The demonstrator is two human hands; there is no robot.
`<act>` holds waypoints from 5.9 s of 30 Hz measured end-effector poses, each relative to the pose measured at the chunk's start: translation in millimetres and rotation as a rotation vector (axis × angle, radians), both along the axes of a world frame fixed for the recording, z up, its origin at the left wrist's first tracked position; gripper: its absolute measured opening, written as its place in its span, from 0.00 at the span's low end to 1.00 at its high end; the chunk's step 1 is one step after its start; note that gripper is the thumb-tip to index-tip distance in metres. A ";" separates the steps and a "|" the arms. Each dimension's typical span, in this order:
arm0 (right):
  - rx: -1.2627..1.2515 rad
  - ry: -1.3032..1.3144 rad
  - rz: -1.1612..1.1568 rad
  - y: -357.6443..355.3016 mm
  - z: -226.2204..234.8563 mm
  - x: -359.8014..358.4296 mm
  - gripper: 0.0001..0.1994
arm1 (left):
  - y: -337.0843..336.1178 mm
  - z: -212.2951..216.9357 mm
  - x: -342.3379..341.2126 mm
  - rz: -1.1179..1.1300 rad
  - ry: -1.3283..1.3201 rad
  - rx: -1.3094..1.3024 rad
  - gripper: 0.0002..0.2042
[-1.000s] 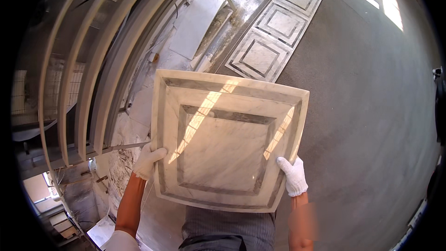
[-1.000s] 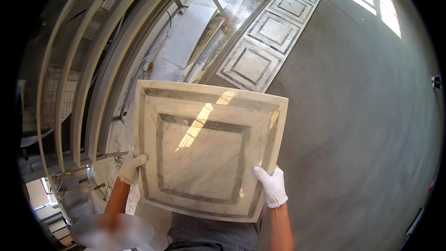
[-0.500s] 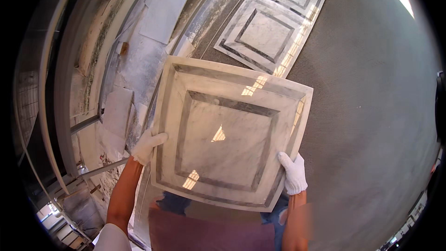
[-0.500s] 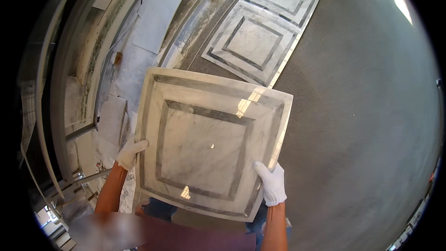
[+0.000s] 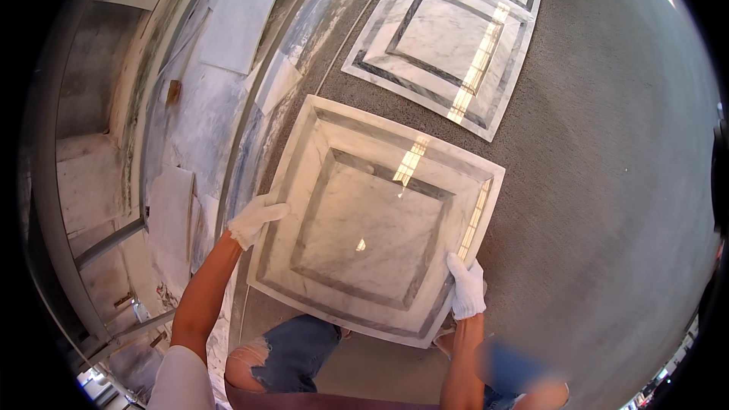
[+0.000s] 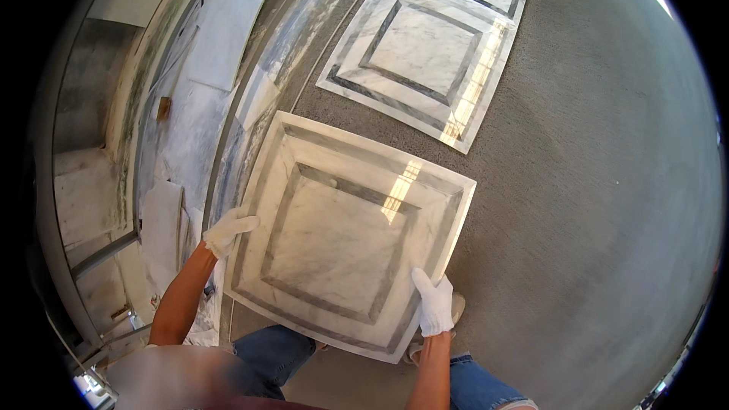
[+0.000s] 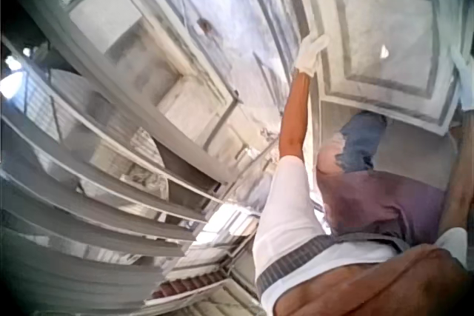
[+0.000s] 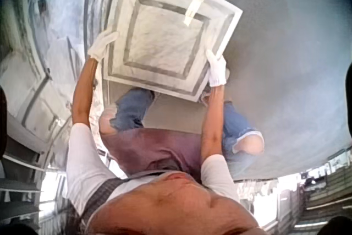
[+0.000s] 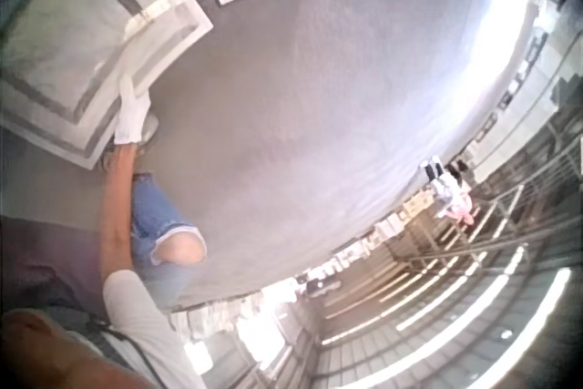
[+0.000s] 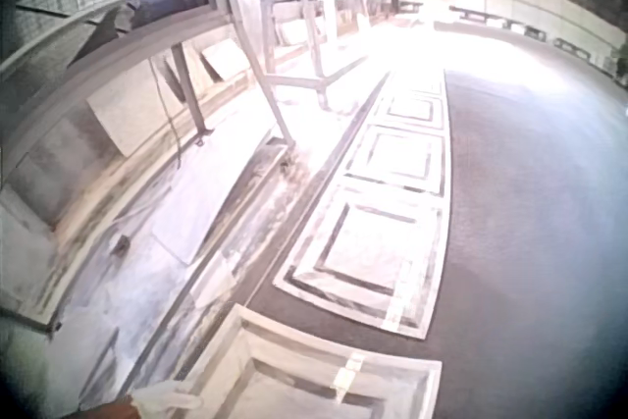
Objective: The person picks up square tiles from a stack, walks across the warehouse floor, and places them in a linear arrangement on the ground. The person repeats this process multiple times, handling one tile at a time and walking back to the stack to retrieve more.
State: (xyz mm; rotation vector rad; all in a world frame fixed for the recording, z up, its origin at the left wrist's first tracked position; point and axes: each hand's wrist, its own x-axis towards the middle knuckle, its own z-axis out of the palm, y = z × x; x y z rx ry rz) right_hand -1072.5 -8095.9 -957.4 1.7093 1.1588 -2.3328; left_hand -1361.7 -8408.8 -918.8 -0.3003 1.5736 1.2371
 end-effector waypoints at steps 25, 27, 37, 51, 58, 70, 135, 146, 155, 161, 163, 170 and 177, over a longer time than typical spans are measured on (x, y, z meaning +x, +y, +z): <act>0.105 0.057 -0.075 -0.9 -124.7 -57.9 0.20 | 25.0 -144.6 -76.9 -0.118 0.111 0.201 0.27; 0.105 0.046 -0.072 -1.2 -127.7 -58.2 0.19 | 23.5 -148.2 -77.9 -0.115 0.106 0.196 0.26; 0.369 -0.196 -0.090 -11.4 -130.7 -68.4 0.20 | 32.9 -153.2 -85.3 -0.132 0.118 0.078 0.26; 0.667 -0.771 1.021 39.5 -80.7 -97.7 0.32 | 81.4 -126.6 -69.8 -0.385 0.732 -0.775 0.29; 0.570 -0.842 1.164 49.1 -89.4 -110.6 0.33 | 81.2 -123.9 -73.9 -0.563 0.826 -0.885 0.26; 0.509 -0.814 1.170 60.8 -109.4 -102.9 0.34 | 113.9 -80.0 -115.6 -0.665 1.085 -0.780 0.15; 1.131 -0.635 1.002 20.9 -81.9 -109.8 0.51 | 86.2 -151.0 -61.5 -0.371 1.001 -0.752 0.28; 1.077 -0.722 1.047 20.9 -84.5 -118.9 0.51 | 86.6 -148.6 -66.8 -0.485 0.941 -0.775 0.33; 0.794 -0.684 1.114 58.5 -59.5 -120.1 0.48 | 120.6 -84.2 -61.8 -0.989 0.765 -0.749 0.33; 0.768 -0.415 1.014 66.8 50.0 -109.4 0.37 | 158.4 14.9 22.9 -1.081 0.668 -0.330 0.22; 0.600 -0.380 0.908 58.1 91.7 -92.8 0.33 | 195.4 61.5 58.4 -1.113 0.607 -0.297 0.19; 0.271 -0.178 0.869 48.2 277.5 8.5 0.33 | 246.3 273.7 179.8 -1.100 0.364 0.036 0.20; -0.108 -0.058 -0.016 170.8 454.0 165.5 0.21 | 306.4 472.8 211.5 -0.935 0.915 0.109 0.12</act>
